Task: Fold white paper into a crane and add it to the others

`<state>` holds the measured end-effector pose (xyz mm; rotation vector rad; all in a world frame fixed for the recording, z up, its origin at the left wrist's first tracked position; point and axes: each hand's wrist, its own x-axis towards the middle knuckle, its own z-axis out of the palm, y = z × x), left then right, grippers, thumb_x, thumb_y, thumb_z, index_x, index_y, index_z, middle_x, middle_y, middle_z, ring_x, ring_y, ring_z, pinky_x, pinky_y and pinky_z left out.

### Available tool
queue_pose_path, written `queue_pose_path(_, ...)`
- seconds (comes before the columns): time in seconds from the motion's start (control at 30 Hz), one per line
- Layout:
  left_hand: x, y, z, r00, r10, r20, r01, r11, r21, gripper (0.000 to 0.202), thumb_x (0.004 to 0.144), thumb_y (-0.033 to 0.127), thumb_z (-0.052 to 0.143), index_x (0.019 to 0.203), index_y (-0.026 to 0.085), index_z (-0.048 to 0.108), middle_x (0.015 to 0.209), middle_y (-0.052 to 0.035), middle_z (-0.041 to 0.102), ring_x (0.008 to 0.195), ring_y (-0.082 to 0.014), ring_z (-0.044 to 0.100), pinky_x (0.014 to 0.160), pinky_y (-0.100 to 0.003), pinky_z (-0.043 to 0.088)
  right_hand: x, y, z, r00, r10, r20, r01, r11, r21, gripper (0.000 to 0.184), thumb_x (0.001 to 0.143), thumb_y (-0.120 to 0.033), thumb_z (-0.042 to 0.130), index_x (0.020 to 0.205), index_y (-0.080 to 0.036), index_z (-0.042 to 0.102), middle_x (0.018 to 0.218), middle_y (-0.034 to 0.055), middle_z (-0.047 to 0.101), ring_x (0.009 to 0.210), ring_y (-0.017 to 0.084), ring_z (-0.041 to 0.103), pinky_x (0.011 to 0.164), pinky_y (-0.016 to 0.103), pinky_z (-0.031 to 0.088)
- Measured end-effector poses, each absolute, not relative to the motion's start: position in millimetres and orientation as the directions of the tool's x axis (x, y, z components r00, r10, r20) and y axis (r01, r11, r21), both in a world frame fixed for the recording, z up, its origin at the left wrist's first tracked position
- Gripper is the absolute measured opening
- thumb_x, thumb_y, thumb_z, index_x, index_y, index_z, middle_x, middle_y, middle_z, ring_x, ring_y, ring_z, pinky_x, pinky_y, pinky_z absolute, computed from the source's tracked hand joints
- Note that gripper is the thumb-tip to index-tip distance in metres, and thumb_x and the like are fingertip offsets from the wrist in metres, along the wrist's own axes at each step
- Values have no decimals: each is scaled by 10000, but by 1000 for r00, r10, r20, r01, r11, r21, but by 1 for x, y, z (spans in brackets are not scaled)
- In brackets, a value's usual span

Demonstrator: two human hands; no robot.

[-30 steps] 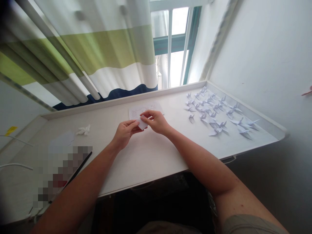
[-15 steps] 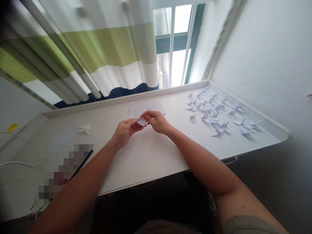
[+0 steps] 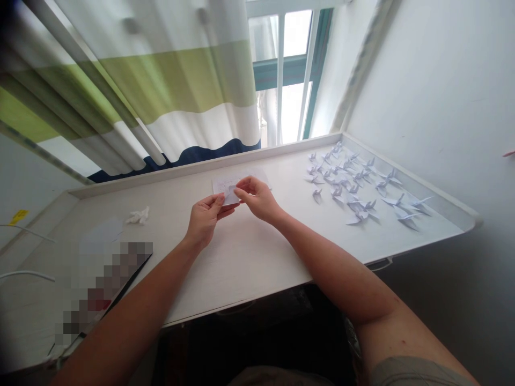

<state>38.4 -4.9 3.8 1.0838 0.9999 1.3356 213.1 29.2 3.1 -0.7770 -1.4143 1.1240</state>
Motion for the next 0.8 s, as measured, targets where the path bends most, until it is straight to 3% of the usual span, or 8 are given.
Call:
queue_pose_path(0.1,41,-7,1,-7,994,110,-187,-110,976,558,814,571,881,1143,135,766,1054,-127,843,985,-302,830,897,-435,665,210,25,4,-183,897,403,-76,396,-915,379,833,-563,833,876,-210,702,906,43,731,903,210,693,799,374,625)
queue_pose_path(0.27,42,-7,-1,25,980,198,-132,-193,972,620,788,571,898,1243,173,759,993,-106,852,1004,-312,825,852,-429,666,208,24,0,-180,898,402,-73,395,-916,414,820,-599,840,974,-223,760,983,61,737,978,233,697,842,408,645)
queue_pose_path(0.5,42,-8,2,18,958,287,-49,-286,957,469,788,523,898,1074,163,810,1004,-108,848,960,-280,817,845,-408,661,208,25,-2,-214,874,436,-34,439,-898,367,882,-592,792,974,-237,773,956,47,754,931,217,701,798,381,622)
queue_pose_path(0.8,38,-7,7,76,968,238,-81,-231,970,391,773,417,899,1028,155,761,899,-86,835,884,-258,804,846,-422,663,210,22,2,-222,855,469,59,491,-869,331,904,-574,784,927,-245,769,962,33,771,922,212,711,785,373,572)
